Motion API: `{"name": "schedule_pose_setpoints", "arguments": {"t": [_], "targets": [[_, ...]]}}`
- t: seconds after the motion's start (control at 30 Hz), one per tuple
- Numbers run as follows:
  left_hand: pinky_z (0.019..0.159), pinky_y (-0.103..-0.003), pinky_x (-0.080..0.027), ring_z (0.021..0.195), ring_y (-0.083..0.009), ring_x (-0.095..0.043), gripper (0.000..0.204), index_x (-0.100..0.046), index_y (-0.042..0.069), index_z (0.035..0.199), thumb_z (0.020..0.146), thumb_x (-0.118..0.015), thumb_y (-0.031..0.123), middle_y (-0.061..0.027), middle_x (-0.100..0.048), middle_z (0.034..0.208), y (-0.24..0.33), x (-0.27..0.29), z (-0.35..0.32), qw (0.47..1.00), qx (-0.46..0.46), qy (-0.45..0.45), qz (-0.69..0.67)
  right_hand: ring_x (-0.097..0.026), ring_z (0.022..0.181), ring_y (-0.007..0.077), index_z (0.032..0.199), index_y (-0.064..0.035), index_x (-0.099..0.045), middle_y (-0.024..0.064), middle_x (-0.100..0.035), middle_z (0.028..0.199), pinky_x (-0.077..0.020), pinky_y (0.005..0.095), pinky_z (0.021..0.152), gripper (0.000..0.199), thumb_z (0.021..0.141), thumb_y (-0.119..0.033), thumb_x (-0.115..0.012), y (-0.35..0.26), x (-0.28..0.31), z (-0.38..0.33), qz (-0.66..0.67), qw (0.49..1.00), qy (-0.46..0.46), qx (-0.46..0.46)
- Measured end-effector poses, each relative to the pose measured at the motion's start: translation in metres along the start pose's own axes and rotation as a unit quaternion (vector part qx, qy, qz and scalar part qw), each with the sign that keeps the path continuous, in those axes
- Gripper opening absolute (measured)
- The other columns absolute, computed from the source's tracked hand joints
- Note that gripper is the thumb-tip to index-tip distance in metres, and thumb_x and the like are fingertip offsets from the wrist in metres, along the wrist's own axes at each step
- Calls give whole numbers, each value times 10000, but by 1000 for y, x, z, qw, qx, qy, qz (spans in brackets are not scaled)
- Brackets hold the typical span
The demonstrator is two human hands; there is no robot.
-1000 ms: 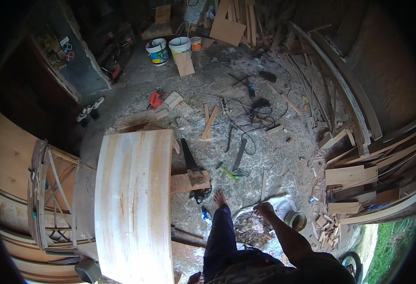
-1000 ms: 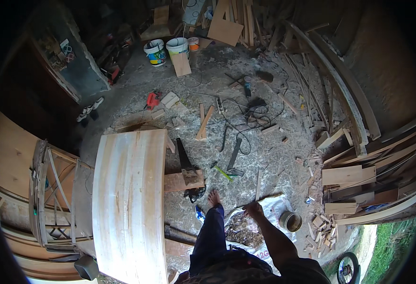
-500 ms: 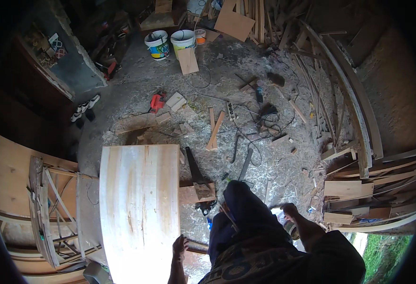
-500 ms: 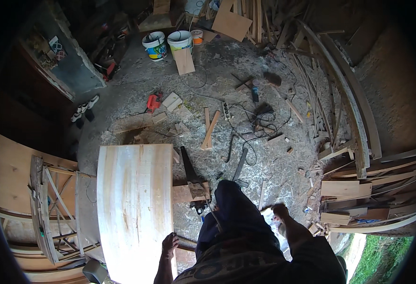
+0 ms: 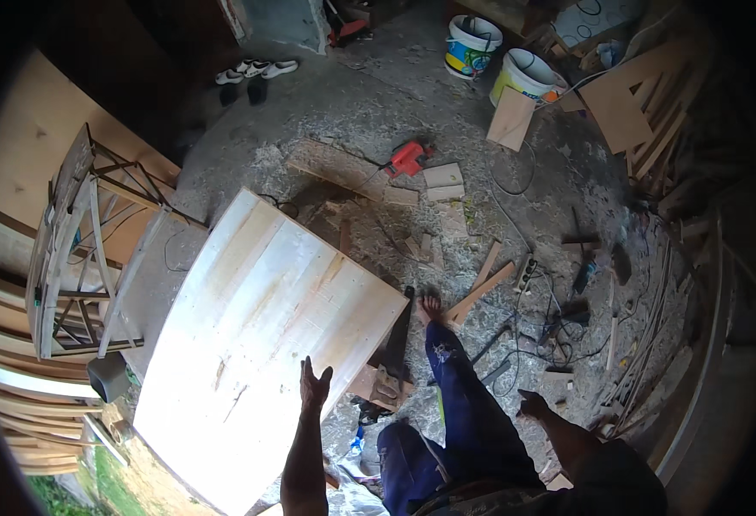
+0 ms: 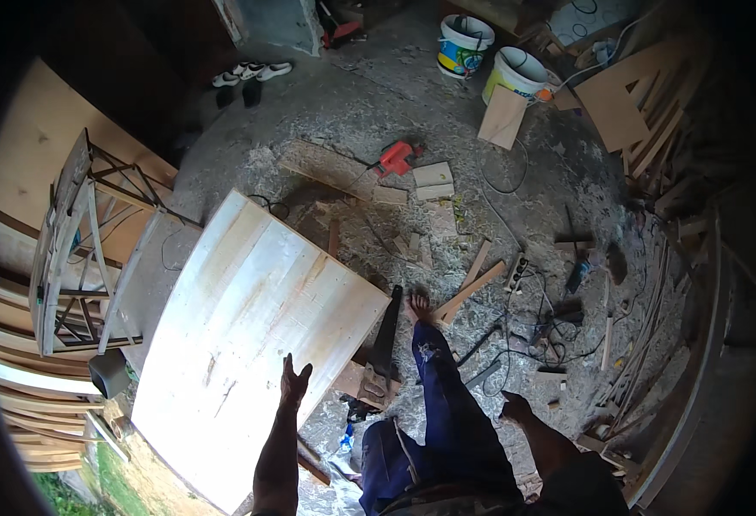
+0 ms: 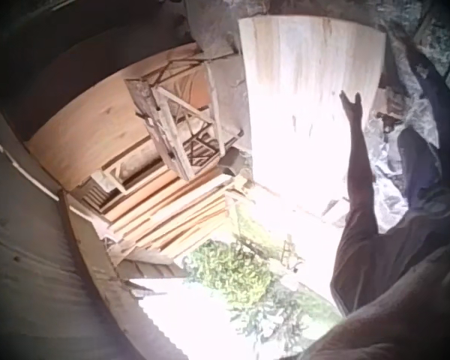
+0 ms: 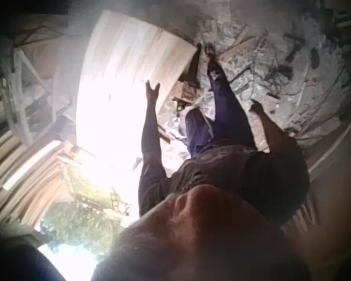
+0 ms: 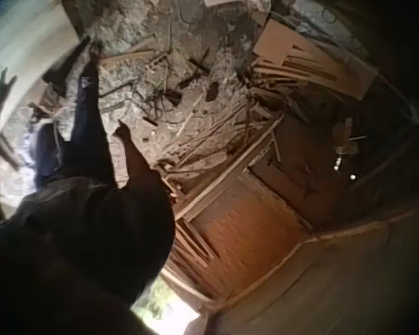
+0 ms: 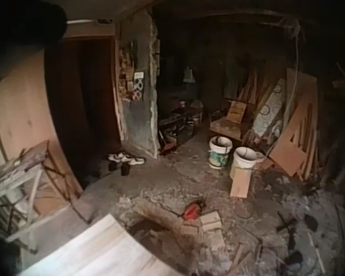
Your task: The person hammers nails into a wooden board to attach a frame, then uses a power planer to smooth the board's surface. The person repositions the board and continues planing along its edges.
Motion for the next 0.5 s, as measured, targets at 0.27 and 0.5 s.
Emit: {"name": "schedule_pose_setpoints", "arguments": {"t": [0.27, 0.5], "targets": [[1221, -644, -60, 1571, -432, 21, 1189, -46, 76, 1643, 849, -662, 710, -231, -12, 1704, 104, -22, 202, 984, 108, 65, 127, -642, 752, 155, 1477, -41, -517, 70, -665, 919, -523, 310, 659, 605, 919, -217, -672, -289, 52, 324, 125, 989, -54, 58], [1197, -679, -14, 1541, -511, 82, 1217, 3, 55, 1634, 850, -679, 689, -298, 65, 1677, 99, -80, 238, 974, 138, 95, 155, -556, 651, 101, 1452, -26, -535, -6, -615, 800, -465, 269, 579, 564, 910, -148, -632, -484, 65, 521, 95, 981, -22, 165]]}}
Point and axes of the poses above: each hand's wrist, its own z-axis towards the middle knuckle, its own x-axis out of the back of the hand, y = z × x, the point moved 5 cm from there along z, towards the middle knuckle
